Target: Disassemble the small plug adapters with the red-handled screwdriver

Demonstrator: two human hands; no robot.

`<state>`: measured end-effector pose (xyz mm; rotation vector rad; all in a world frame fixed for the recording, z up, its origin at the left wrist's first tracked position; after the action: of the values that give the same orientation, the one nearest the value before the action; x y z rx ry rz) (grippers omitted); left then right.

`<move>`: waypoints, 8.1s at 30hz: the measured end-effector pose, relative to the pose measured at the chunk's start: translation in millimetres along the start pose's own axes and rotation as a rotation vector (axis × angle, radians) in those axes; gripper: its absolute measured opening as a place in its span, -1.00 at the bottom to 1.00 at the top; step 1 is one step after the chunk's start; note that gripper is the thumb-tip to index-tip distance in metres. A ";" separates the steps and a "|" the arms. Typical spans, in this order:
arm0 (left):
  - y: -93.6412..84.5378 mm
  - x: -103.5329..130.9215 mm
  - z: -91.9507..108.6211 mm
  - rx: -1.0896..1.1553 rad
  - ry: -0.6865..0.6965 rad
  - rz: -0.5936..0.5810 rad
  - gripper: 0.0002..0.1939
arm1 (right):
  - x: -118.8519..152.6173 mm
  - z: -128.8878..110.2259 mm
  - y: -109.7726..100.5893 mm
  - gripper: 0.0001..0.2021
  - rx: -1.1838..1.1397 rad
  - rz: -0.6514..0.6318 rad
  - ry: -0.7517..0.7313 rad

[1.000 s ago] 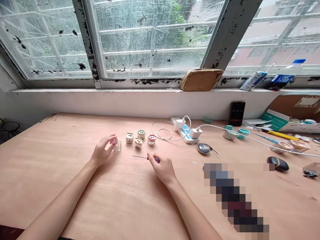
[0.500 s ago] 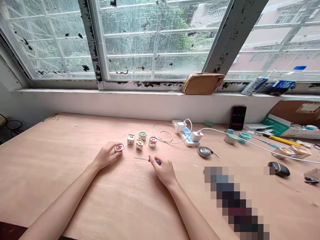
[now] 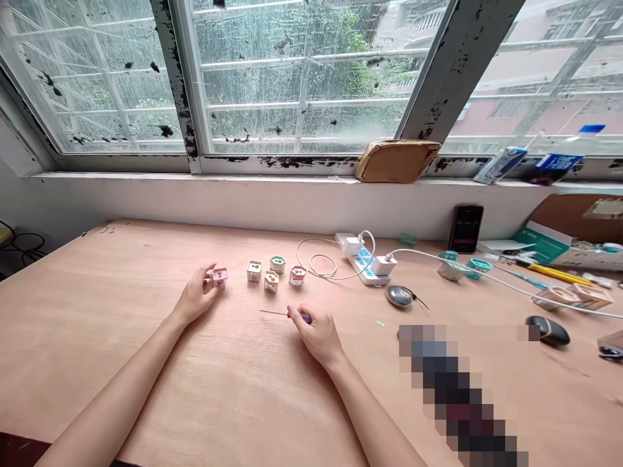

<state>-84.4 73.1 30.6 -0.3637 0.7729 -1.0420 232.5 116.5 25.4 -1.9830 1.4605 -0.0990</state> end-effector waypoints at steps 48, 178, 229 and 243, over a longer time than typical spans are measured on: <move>58.5 18.6 76.6 -0.177 0.283 -0.021 -0.91 | -1.2 4.2 1.2 -0.41 -0.094 0.021 -0.038; 23.5 40.8 42.4 0.032 0.143 -0.232 -0.52 | 1.0 -5.5 10.1 -0.91 -0.081 -0.056 -0.103; 8.6 33.5 44.9 0.345 0.048 -0.063 -0.55 | 0.1 -6.2 4.3 -0.80 -0.124 -0.022 -0.046; 13.5 34.4 27.6 0.481 -0.174 -0.082 -0.64 | 1.1 3.3 -4.0 -0.76 -0.280 0.083 0.029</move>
<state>-46.4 47.2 27.7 -0.0710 0.3360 -1.2165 237.6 117.6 24.7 -2.1433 1.6476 0.1191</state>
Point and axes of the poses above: each hand's wrist, its own x-axis away from the middle knuckle, its own y-axis out of the palm, z = x × y, the point moved 9 cm from there along -x, towards the middle knuckle, and after that the axes turned 5 degrees about -y, right-handed, at the moved point
